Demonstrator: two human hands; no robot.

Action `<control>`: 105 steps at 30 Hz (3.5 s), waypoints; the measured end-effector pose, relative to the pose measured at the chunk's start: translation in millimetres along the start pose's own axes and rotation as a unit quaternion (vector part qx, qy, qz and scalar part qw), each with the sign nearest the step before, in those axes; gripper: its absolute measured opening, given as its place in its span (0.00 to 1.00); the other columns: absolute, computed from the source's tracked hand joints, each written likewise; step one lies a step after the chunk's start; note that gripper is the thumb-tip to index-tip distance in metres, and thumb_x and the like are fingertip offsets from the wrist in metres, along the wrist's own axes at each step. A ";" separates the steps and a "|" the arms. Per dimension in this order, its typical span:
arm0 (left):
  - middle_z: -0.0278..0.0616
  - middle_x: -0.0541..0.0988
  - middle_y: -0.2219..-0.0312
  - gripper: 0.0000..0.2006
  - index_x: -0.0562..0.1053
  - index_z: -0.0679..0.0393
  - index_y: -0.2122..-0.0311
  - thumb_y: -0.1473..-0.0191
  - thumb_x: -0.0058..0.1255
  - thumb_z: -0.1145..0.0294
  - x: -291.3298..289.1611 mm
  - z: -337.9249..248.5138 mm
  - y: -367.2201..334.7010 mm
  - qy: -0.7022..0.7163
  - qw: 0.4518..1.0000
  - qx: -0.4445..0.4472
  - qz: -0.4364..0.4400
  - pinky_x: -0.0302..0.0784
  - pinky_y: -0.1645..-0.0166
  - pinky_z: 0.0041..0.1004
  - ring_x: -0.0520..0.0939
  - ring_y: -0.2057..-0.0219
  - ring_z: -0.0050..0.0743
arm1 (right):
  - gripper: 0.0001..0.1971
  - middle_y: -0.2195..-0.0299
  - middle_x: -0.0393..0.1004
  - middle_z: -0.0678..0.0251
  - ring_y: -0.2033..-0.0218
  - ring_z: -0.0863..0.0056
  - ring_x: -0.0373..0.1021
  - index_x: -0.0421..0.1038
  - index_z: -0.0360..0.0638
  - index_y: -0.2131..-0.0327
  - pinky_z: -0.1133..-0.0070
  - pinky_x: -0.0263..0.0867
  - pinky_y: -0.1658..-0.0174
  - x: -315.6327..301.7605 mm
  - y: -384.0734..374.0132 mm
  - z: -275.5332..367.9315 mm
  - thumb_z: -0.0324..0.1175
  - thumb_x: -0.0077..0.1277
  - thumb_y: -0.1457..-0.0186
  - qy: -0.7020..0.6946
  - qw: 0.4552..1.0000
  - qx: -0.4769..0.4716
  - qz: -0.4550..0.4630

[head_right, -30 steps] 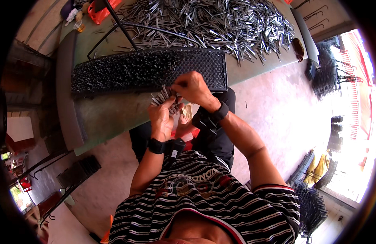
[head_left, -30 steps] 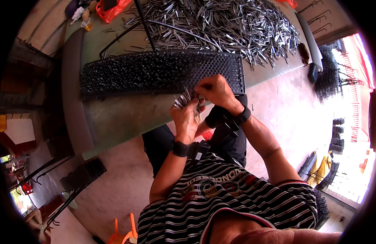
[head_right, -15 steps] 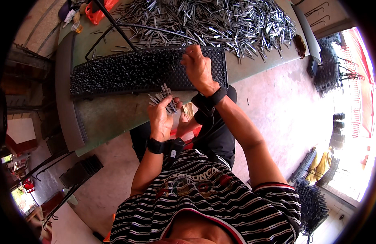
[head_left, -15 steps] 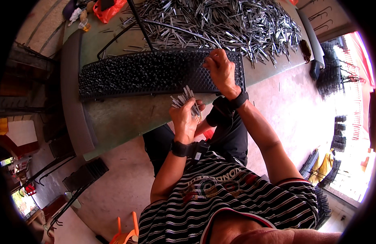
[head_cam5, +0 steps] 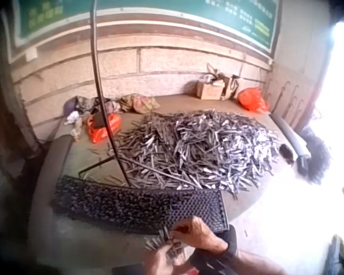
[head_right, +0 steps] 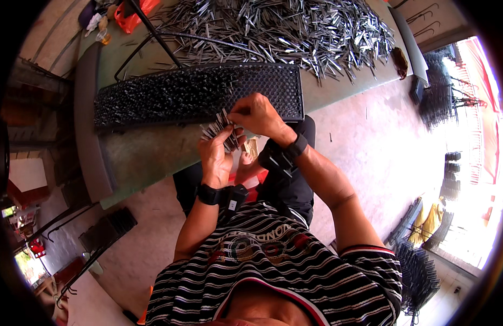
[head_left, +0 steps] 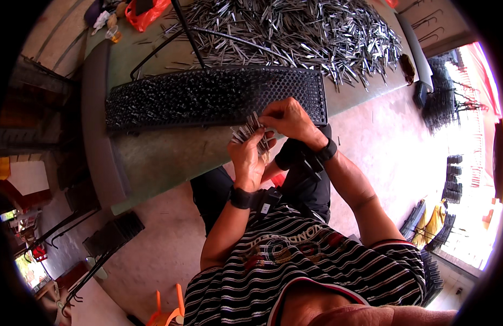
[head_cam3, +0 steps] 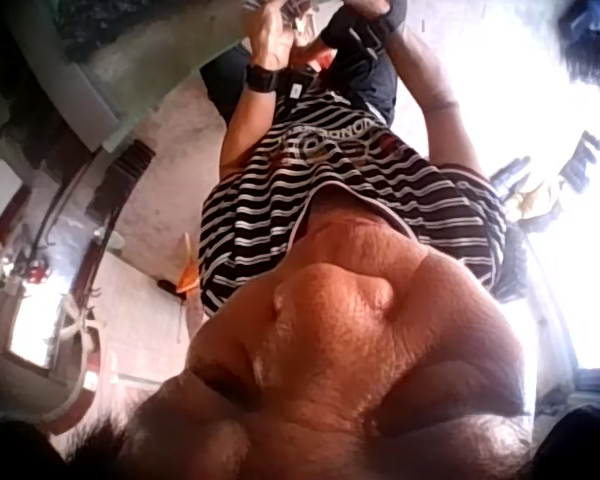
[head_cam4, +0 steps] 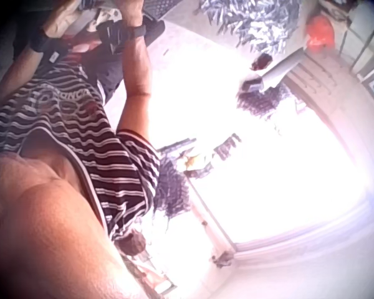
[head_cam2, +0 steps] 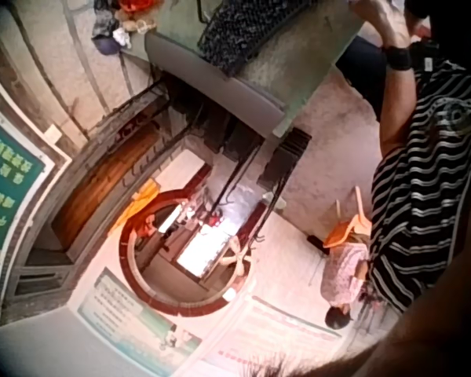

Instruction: The person picks up small metal pins from a large pile on a table and inserts them one by one into the individual holes of a black rectangular grid template.

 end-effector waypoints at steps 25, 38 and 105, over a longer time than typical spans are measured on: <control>0.39 0.75 0.74 0.07 0.71 0.62 0.67 0.54 0.51 0.81 -2.3 -7.7 3.6 -0.061 0.998 0.025 -0.023 0.75 0.76 0.30 0.77 0.78 0.31 | 0.07 0.79 0.74 0.60 0.79 0.73 0.72 0.72 0.37 0.71 0.78 0.65 0.75 -40.0 -18.4 20.8 0.31 0.53 0.51 0.302 0.905 -0.129 -0.271; 0.43 0.76 0.73 0.07 0.70 0.63 0.64 0.52 0.48 0.81 2.5 -3.9 5.2 -0.035 0.999 0.040 0.000 0.77 0.74 0.30 0.78 0.77 0.35 | 0.07 0.80 0.74 0.59 0.79 0.76 0.73 0.65 0.37 0.65 0.83 0.66 0.76 -44.0 -4.5 20.8 0.23 0.47 0.49 -0.009 0.948 -0.081 -0.308; 0.43 0.75 0.73 0.08 0.70 0.66 0.63 0.52 0.46 0.84 -11.4 -7.3 5.5 -0.030 0.998 0.052 0.017 0.78 0.71 0.32 0.79 0.75 0.36 | 0.06 0.79 0.73 0.61 0.77 0.74 0.74 0.67 0.37 0.66 0.80 0.67 0.76 -3.8 2.8 31.6 0.23 0.48 0.50 -0.048 0.964 -0.101 -0.242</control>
Point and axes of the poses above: each hand's wrist, its own y-axis away from the middle knuckle, its own x-axis out of the palm, z = x × y, the point moved 6 cm from there along -y, towards the middle knuckle
